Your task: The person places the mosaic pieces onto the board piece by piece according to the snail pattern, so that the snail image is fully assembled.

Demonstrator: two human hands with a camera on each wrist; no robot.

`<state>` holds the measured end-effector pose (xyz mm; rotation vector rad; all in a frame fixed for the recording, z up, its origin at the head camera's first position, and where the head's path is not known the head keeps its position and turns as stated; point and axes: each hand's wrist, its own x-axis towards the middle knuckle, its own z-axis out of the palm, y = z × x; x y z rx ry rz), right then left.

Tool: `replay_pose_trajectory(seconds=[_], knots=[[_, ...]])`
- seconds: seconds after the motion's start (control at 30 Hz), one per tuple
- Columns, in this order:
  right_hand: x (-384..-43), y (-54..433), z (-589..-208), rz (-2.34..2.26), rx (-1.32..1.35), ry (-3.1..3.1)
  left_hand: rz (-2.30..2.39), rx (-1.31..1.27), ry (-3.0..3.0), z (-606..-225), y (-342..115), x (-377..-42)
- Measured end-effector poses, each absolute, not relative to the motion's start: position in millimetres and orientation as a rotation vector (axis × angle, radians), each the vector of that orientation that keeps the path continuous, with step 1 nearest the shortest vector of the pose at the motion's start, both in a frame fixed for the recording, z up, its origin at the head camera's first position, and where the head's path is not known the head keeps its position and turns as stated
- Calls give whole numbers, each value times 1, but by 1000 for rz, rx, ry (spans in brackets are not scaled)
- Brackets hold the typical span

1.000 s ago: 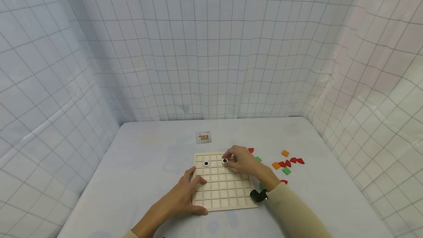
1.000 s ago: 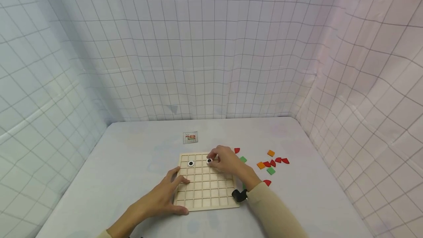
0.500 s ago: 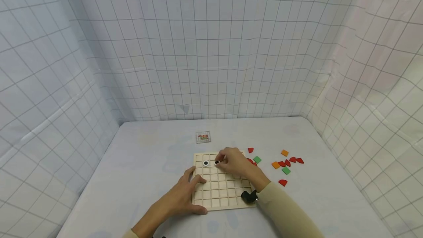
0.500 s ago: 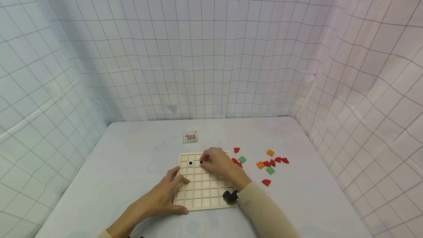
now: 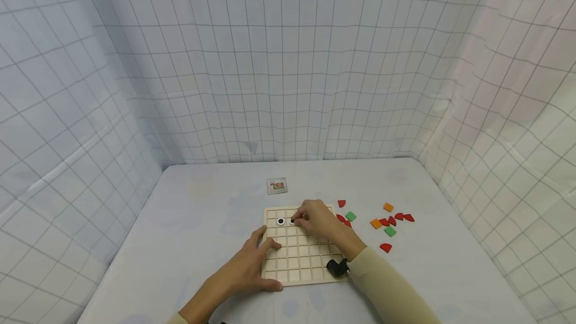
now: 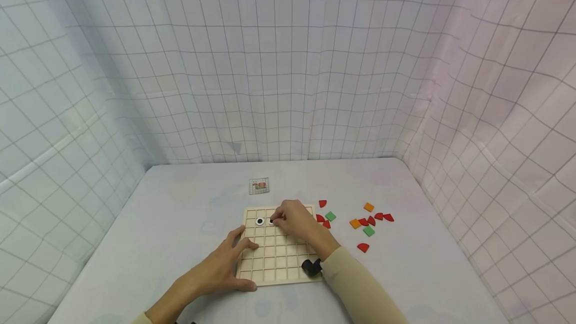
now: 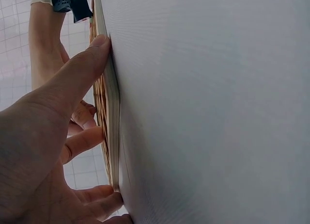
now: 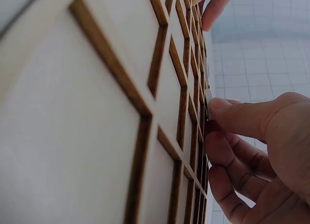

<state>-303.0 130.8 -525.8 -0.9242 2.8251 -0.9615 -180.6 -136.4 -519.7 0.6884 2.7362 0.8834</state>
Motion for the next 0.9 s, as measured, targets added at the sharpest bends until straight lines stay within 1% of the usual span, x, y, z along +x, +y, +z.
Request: replay_pose_trajectory(seconds=[0.07, 0.23, 0.3, 0.47, 0.53, 0.67, 0.7, 0.9], knots=[[-307, 133, -530, -981, -964, 2816, 882, 690, 2736, -520, -137, -181], [-331, 138, -566, -1009, -1023, 2824, 887, 688, 2731, -521, -137, -181], [-336, 140, -576, -999, -1032, 2840, 892, 688, 2728, -521, -137, -181], [-321, 140, -554, -1020, -1046, 2832, 898, 702, 2716, -522, -136, -180], [-312, 138, -541, -1039, -1013, 2822, 898, 709, 2716, -522, -136, -180], [-307, 131, -532, -1009, -989, 2851, 893, 712, 2727, -521, -137, -180], [-303, 126, -524, -1009, -945, 2845, 892, 711, 2730, -521, -138, -180], [-303, 118, -524, -1003, -899, 2836, 890, 709, 2732, -522, -140, -181]])
